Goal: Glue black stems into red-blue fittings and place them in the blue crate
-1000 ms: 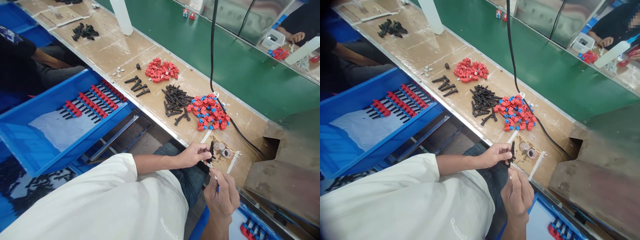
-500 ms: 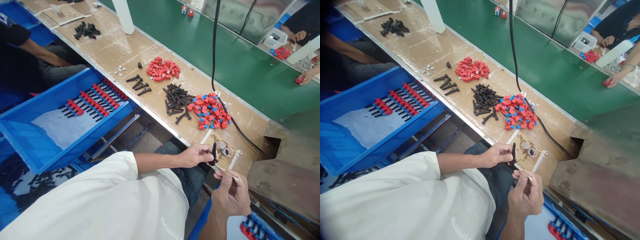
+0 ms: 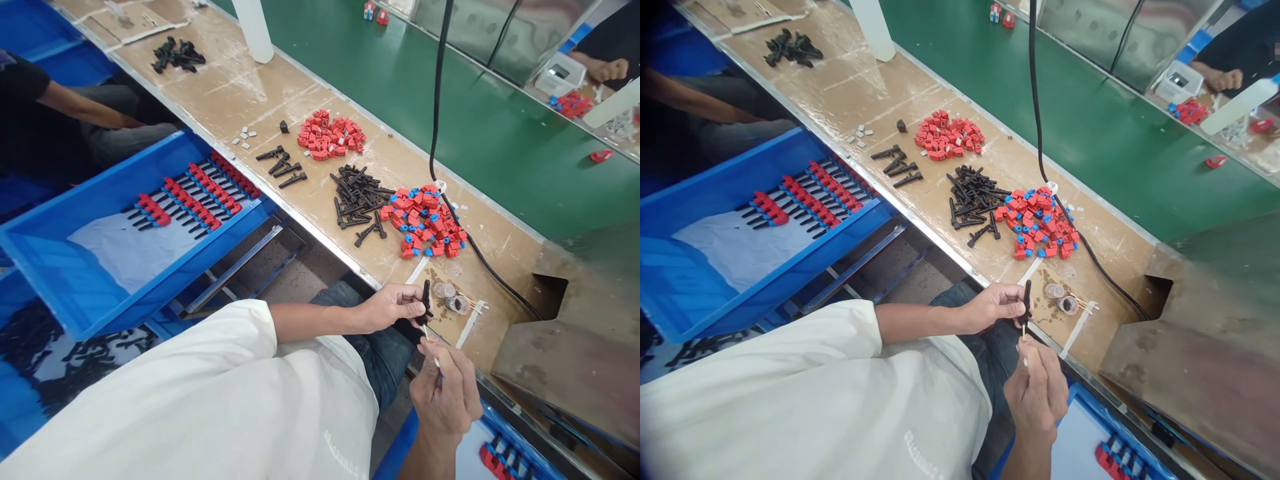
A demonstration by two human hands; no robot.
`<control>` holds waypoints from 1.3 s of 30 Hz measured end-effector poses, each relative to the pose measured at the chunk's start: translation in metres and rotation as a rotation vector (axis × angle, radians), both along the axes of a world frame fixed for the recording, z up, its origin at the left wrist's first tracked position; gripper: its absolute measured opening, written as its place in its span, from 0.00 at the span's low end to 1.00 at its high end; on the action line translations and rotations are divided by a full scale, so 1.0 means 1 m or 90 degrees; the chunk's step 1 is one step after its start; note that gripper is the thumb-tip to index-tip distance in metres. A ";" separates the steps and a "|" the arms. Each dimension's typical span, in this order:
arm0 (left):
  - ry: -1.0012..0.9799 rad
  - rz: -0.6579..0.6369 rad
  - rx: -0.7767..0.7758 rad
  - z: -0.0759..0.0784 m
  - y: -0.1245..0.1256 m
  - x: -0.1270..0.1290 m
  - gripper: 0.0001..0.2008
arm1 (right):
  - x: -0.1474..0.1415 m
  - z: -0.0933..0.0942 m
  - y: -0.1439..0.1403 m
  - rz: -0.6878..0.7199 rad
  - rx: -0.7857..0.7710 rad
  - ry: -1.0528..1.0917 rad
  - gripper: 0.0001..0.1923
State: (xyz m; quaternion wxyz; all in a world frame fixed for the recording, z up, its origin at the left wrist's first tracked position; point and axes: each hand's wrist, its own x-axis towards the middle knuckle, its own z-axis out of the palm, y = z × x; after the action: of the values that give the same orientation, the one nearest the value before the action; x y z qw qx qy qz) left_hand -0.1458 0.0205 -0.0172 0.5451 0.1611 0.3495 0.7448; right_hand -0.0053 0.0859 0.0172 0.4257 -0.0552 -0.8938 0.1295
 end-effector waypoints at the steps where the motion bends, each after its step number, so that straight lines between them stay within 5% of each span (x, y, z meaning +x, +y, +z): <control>1: -0.019 -0.006 0.000 0.000 0.000 0.000 0.30 | 0.000 -0.001 -0.001 -0.010 -0.034 0.023 0.15; 7: -0.143 -0.078 0.031 0.001 0.000 -0.002 0.29 | -0.006 -0.002 -0.009 -0.049 -0.391 0.178 0.08; 11: -0.177 -0.095 0.034 0.001 -0.001 -0.003 0.27 | -0.010 0.003 -0.009 -0.029 -0.474 0.243 0.03; 26: -0.117 -0.085 0.015 -0.003 -0.002 -0.001 0.29 | -0.007 -0.003 -0.012 -0.082 -0.374 0.177 0.06; 31: -0.123 -0.067 -0.005 -0.004 -0.002 -0.005 0.29 | -0.009 -0.003 0.027 -0.234 -0.411 0.253 0.04; 34: -0.136 -0.059 -0.018 -0.004 -0.002 -0.005 0.29 | -0.011 -0.015 0.062 -0.358 -0.329 0.125 0.08; 39: -0.144 -0.051 -0.031 -0.003 -0.002 -0.006 0.29 | -0.016 -0.035 0.089 -0.378 -0.238 -0.062 0.16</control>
State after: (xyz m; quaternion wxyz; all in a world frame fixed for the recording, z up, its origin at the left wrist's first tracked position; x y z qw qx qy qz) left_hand -0.1523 0.0188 -0.0207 0.6139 0.0764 0.2970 0.7273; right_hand -0.0210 0.1752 -0.0176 0.3840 -0.3955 -0.8191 0.1590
